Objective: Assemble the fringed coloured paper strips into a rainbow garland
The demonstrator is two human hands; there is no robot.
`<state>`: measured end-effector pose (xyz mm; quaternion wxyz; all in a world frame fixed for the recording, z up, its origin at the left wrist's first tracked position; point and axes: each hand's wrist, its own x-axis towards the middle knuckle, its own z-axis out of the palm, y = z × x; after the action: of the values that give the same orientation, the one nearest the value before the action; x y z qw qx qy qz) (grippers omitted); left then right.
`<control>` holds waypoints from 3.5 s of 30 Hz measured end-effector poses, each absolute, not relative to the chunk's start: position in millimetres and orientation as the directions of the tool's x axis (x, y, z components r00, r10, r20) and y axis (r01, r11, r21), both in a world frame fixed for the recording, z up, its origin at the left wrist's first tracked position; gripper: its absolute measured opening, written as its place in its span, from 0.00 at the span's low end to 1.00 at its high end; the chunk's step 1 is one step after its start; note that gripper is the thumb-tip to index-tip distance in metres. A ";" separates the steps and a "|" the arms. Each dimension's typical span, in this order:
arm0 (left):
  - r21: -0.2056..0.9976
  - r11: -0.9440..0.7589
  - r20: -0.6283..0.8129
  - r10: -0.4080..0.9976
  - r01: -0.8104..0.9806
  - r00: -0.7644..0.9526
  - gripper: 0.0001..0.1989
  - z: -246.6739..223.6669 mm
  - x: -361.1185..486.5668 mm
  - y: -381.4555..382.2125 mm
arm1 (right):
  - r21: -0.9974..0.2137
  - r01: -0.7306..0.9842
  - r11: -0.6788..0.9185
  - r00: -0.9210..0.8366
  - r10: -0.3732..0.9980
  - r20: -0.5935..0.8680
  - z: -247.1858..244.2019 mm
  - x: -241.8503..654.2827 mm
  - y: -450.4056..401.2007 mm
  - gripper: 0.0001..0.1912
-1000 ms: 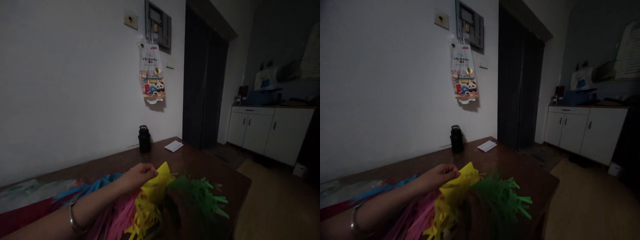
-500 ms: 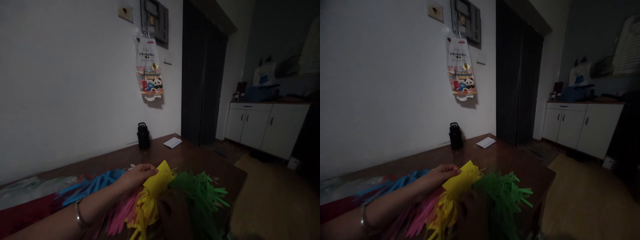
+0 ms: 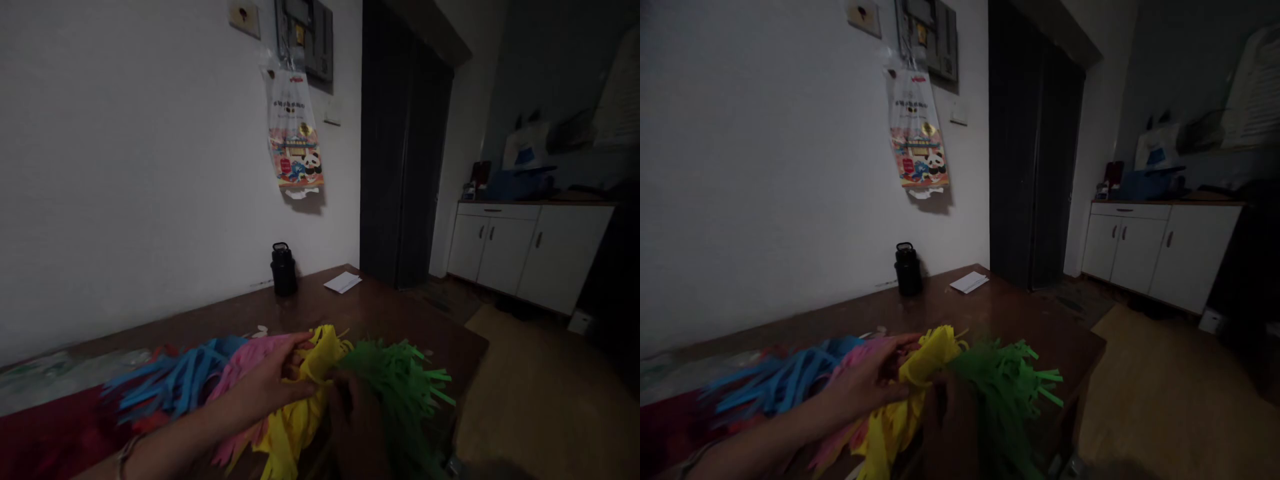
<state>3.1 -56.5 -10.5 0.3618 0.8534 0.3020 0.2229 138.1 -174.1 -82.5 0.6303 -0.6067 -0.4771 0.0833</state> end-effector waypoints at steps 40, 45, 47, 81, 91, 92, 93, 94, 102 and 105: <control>0.346 -0.920 0.483 0.341 0.183 0.807 0.10 -10.7 4.6 -77.6 | -0.760 0.611 0.223 0.272 0.842 0.465 -88.6 146.0 -170.4 0.16; 0.246 -0.944 0.526 0.320 0.219 0.788 0.07 -13.5 -4.1 -72.6 | -0.764 0.604 0.228 0.277 0.838 0.469 -88.3 148.2 -172.7 0.16; 0.175 -0.951 0.601 0.309 0.257 0.737 0.08 -16.1 -11.8 -73.2 | -0.768 0.598 0.227 0.286 0.835 0.470 -88.4 149.5 -173.3 0.15; 0.814 -0.326 -0.039 0.795 0.480 0.606 0.18 -44.3 -1.6 -105.6 | -0.966 0.219 0.139 0.370 0.904 0.214 -83.2 138.1 -173.4 0.07; 0.814 -0.319 -0.047 0.796 0.486 0.603 0.18 -45.9 -2.0 -105.3 | -0.972 0.190 0.141 0.362 0.910 0.203 -84.1 139.0 -174.3 0.07; 0.813 -0.321 -0.046 0.797 0.486 0.603 0.18 -46.0 -1.8 -105.3 | -0.975 0.172 0.138 0.368 0.909 0.194 -83.4 138.6 -174.8 0.06; 0.812 -0.324 -0.044 0.796 0.486 0.603 0.18 -46.0 -1.7 -105.4 | -0.979 0.155 0.134 0.374 0.909 0.184 -82.6 138.2 -175.2 0.06; 0.811 -0.326 -0.043 0.795 0.486 0.605 0.18 -45.8 -1.7 -105.6 | -0.981 0.144 0.129 0.375 0.910 0.175 -81.9 137.9 -175.5 0.06; 0.799 -0.335 -0.037 0.801 0.499 0.598 0.17 -43.6 -2.2 -107.0 | -0.979 0.165 0.119 0.349 0.921 0.171 -82.9 139.4 -173.0 0.07; 0.801 -0.337 -0.037 0.797 0.494 0.603 0.17 -46.2 -3.2 -106.2 | -0.980 0.158 0.124 0.334 0.927 0.171 -84.0 140.8 -172.9 0.07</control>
<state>-3.2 -106.2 -46.2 0.4090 0.7965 0.4051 0.1851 140.8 -172.9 -84.0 0.5817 -0.5733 -0.4730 0.3305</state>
